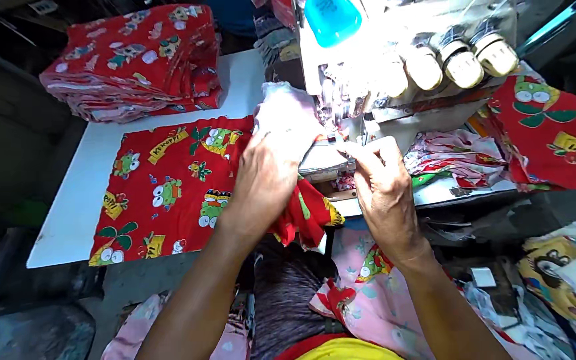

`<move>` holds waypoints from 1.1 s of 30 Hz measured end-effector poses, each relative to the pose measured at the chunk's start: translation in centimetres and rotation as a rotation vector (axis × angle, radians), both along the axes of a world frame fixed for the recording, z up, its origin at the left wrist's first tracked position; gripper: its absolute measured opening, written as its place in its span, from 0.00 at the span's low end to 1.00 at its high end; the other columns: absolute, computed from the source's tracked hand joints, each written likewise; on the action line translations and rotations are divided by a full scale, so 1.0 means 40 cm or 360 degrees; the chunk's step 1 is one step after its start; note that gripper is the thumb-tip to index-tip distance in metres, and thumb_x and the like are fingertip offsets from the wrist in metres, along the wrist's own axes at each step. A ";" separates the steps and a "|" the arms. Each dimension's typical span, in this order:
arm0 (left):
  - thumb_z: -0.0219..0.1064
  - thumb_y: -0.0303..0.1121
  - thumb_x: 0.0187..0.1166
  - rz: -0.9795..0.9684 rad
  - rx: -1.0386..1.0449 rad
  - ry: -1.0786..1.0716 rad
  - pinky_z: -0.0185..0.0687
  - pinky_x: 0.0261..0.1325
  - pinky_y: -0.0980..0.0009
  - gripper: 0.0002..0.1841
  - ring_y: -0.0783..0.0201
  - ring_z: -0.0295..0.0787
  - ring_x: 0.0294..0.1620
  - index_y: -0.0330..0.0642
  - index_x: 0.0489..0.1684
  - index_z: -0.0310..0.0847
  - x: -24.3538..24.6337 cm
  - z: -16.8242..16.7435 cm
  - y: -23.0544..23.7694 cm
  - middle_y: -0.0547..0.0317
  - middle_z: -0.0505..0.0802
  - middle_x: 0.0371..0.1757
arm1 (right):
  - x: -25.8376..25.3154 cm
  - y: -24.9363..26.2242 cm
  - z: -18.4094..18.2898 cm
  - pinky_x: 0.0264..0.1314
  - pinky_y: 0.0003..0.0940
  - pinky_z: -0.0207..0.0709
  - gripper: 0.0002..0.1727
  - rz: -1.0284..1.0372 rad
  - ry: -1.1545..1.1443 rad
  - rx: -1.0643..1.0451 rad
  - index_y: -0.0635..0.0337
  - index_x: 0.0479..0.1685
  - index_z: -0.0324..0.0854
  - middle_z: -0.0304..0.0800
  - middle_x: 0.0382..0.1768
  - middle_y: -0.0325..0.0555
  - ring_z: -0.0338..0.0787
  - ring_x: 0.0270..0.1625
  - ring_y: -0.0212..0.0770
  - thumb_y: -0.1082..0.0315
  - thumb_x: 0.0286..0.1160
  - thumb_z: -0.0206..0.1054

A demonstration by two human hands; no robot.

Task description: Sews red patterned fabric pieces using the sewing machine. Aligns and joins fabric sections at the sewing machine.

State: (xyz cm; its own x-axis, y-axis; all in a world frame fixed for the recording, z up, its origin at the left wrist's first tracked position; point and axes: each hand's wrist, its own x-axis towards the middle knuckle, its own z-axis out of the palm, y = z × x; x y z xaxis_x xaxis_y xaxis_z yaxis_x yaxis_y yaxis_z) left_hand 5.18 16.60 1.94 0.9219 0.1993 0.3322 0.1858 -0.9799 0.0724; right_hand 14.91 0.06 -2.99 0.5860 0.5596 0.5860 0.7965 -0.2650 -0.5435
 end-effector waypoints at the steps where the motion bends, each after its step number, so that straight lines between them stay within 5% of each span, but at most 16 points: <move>1: 0.49 0.23 0.87 0.0010 -0.0029 0.0018 0.73 0.76 0.47 0.24 0.49 0.83 0.76 0.50 0.77 0.82 0.016 0.006 0.021 0.56 0.88 0.75 | -0.003 -0.005 -0.005 0.37 0.31 0.77 0.22 0.0019 0.0029 -0.0017 0.54 0.73 0.84 0.78 0.47 0.51 0.82 0.41 0.42 0.76 0.81 0.62; 5: 0.48 0.23 0.86 0.0118 -0.0047 0.0115 0.75 0.73 0.43 0.25 0.48 0.77 0.81 0.51 0.76 0.81 0.051 0.022 0.068 0.58 0.84 0.79 | -0.028 -0.027 -0.047 0.35 0.37 0.81 0.25 0.0051 0.0136 -0.0061 0.54 0.81 0.77 0.80 0.44 0.51 0.85 0.37 0.43 0.70 0.84 0.62; 10: 0.48 0.31 0.91 0.0458 -0.0222 0.0039 0.72 0.74 0.40 0.24 0.51 0.73 0.85 0.55 0.82 0.77 0.007 0.006 0.023 0.62 0.78 0.85 | -0.061 -0.052 -0.086 0.53 0.38 0.87 0.31 0.0196 0.0236 -0.0046 0.55 0.88 0.65 0.89 0.53 0.49 0.91 0.50 0.42 0.68 0.86 0.62; 13: 0.52 0.19 0.84 0.0508 -0.0249 -0.0025 0.81 0.56 0.38 0.28 0.41 0.85 0.70 0.50 0.83 0.75 -0.058 0.004 -0.041 0.56 0.75 0.87 | -0.080 -0.052 -0.089 0.57 0.37 0.86 0.32 0.0302 0.0265 -0.0030 0.53 0.91 0.62 0.90 0.55 0.46 0.91 0.53 0.41 0.67 0.87 0.60; 15: 0.55 0.15 0.81 0.0459 -0.0301 -0.0132 0.84 0.54 0.41 0.28 0.39 0.86 0.65 0.44 0.80 0.75 -0.107 -0.009 -0.079 0.48 0.71 0.88 | -0.092 -0.046 -0.083 0.58 0.37 0.86 0.31 0.0389 0.0286 -0.0004 0.54 0.90 0.63 0.90 0.56 0.45 0.91 0.54 0.39 0.66 0.87 0.61; 20: 0.60 0.18 0.78 0.0470 -0.0496 -0.0419 0.87 0.41 0.58 0.26 0.53 0.86 0.46 0.41 0.78 0.79 -0.160 -0.083 -0.152 0.42 0.74 0.78 | -0.111 -0.023 -0.069 0.66 0.36 0.83 0.31 0.0661 0.0401 0.0110 0.56 0.90 0.63 0.87 0.67 0.45 0.88 0.64 0.39 0.59 0.89 0.60; 22: 0.63 0.21 0.77 0.0280 -0.0709 -0.0474 0.89 0.44 0.63 0.21 0.58 0.88 0.47 0.38 0.70 0.83 -0.184 -0.121 -0.198 0.42 0.76 0.77 | -0.109 -0.019 -0.068 0.72 0.35 0.80 0.31 0.0803 0.0510 0.0141 0.58 0.89 0.64 0.83 0.72 0.48 0.85 0.69 0.38 0.55 0.90 0.58; 25: 0.64 0.30 0.83 -0.0111 -0.1202 -0.0368 0.88 0.60 0.72 0.14 0.64 0.90 0.59 0.36 0.60 0.89 -0.213 -0.161 -0.230 0.44 0.82 0.74 | -0.092 -0.020 -0.077 0.53 0.30 0.82 0.27 0.0623 0.0579 0.0143 0.59 0.67 0.86 0.88 0.53 0.45 0.87 0.51 0.32 0.48 0.91 0.51; 28: 0.64 0.34 0.85 0.0000 -0.1381 -0.0436 0.92 0.49 0.72 0.12 0.71 0.94 0.47 0.42 0.55 0.93 -0.224 -0.159 -0.183 0.58 0.94 0.59 | -0.039 -0.037 -0.102 0.48 0.32 0.80 0.18 0.0224 0.0601 0.0211 0.58 0.44 0.92 0.87 0.42 0.43 0.85 0.44 0.32 0.58 0.89 0.59; 30: 0.63 0.33 0.87 0.0269 -0.1311 -0.0546 0.92 0.40 0.68 0.11 0.69 0.93 0.38 0.42 0.56 0.90 -0.231 -0.135 -0.115 0.59 0.95 0.52 | -0.008 -0.055 -0.110 0.53 0.36 0.82 0.11 0.0073 0.0583 0.0203 0.62 0.51 0.90 0.86 0.48 0.49 0.86 0.49 0.38 0.65 0.85 0.65; 33: 0.57 0.35 0.91 0.0554 -0.1155 -0.0619 0.89 0.43 0.63 0.15 0.62 0.92 0.41 0.36 0.64 0.82 -0.205 -0.100 0.003 0.49 0.92 0.54 | -0.017 -0.080 -0.097 0.56 0.40 0.80 0.17 0.0082 0.0638 0.0065 0.61 0.68 0.85 0.82 0.59 0.54 0.84 0.55 0.44 0.68 0.85 0.64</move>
State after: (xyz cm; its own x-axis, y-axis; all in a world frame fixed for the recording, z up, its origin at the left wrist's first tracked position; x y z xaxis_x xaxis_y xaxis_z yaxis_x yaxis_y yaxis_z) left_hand -3.02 16.71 -2.06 0.6181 0.7298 0.2920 0.2972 -0.5609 0.7727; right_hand 14.23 -3.13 -6.88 0.7445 0.5751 0.3389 0.5309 -0.2024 -0.8229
